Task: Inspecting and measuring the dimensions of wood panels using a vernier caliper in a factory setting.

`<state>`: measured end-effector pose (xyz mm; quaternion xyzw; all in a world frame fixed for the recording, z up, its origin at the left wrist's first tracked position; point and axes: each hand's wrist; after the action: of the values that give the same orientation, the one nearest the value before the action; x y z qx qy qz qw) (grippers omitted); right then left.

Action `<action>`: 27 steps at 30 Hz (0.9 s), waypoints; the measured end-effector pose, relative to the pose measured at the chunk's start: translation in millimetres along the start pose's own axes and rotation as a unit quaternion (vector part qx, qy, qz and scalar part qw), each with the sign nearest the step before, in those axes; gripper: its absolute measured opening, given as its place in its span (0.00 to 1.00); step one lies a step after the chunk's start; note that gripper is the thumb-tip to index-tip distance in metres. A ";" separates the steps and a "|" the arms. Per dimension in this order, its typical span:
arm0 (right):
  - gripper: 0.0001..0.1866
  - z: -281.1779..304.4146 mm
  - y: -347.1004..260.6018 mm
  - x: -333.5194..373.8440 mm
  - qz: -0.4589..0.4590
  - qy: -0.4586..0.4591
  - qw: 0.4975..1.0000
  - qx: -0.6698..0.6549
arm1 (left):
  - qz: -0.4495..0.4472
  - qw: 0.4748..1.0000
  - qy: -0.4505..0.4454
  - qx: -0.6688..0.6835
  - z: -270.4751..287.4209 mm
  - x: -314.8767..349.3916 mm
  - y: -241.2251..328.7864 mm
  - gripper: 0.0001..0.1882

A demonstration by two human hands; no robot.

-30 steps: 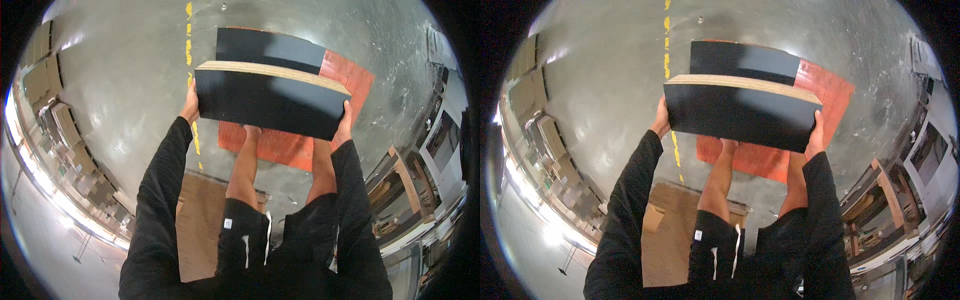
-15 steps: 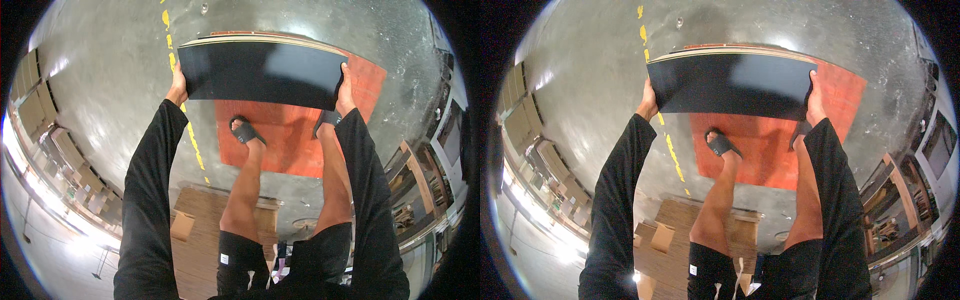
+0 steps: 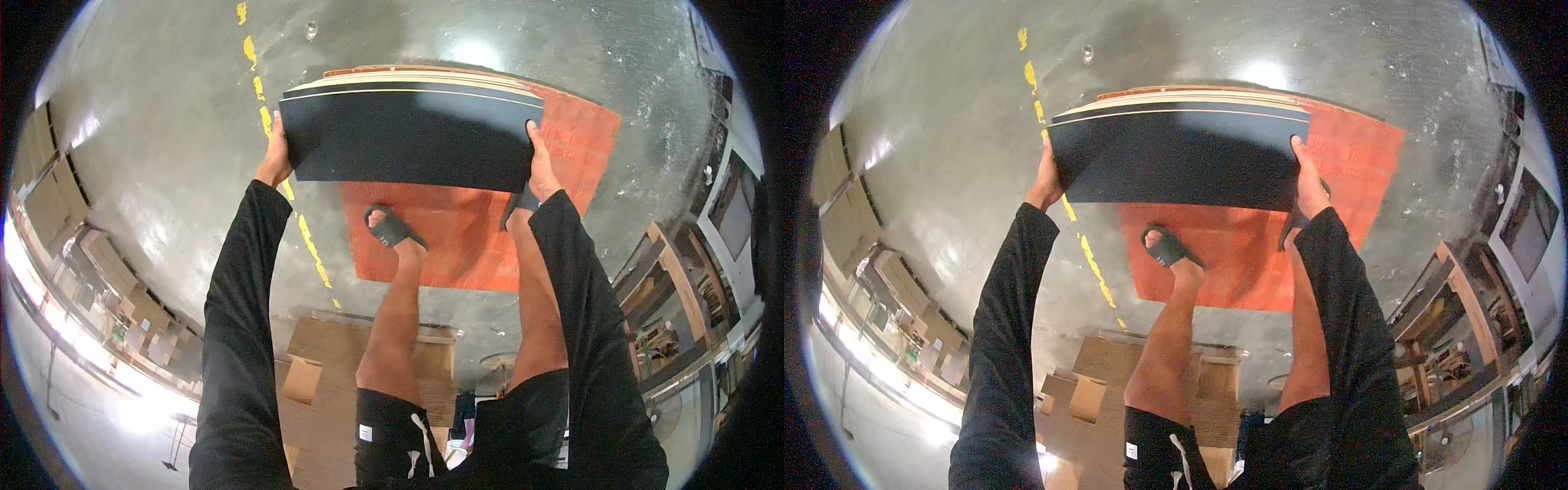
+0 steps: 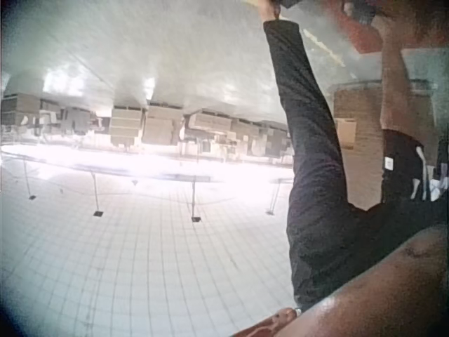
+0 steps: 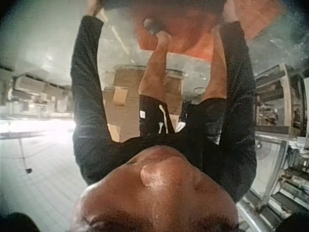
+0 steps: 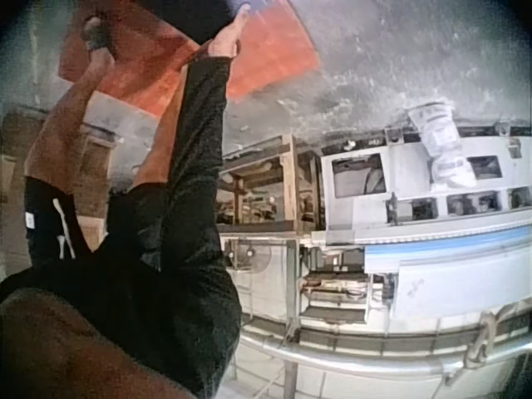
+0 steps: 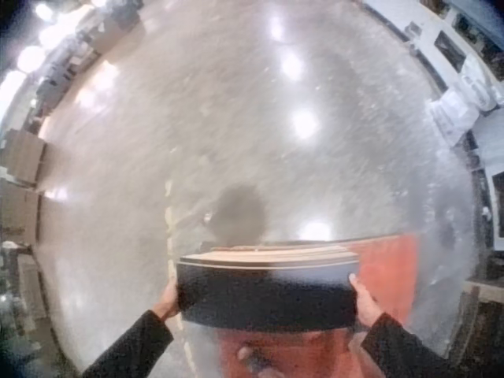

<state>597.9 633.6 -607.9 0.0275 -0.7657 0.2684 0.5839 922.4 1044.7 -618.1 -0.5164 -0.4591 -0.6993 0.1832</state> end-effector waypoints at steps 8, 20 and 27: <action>0.43 -13.2 3.1 4.1 0.029 0.004 0.999 -0.015 | 0.044 0.996 -0.022 0.071 10.1 6.5 7.8 0.50; 0.41 -10.9 -11.8 3.7 0.038 -0.048 0.993 0.100 | 0.050 0.995 0.004 0.081 8.2 4.4 4.4 0.39; 0.55 20.4 12.4 -15.3 0.047 -0.035 0.998 -0.013 | 0.053 0.996 0.060 -0.040 45.6 -18.3 41.5 0.47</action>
<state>580.5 631.0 -630.0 -0.0067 -0.7894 0.2848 0.5438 985.3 1057.4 -613.5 -0.5042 -0.3910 -0.7360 0.2265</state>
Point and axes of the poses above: each hand's wrist, its own x-axis away from the middle knuckle, its own z-axis out of the back of the hand, y = z × x, and after that the axes turned 10 degrees about -x, right-handed
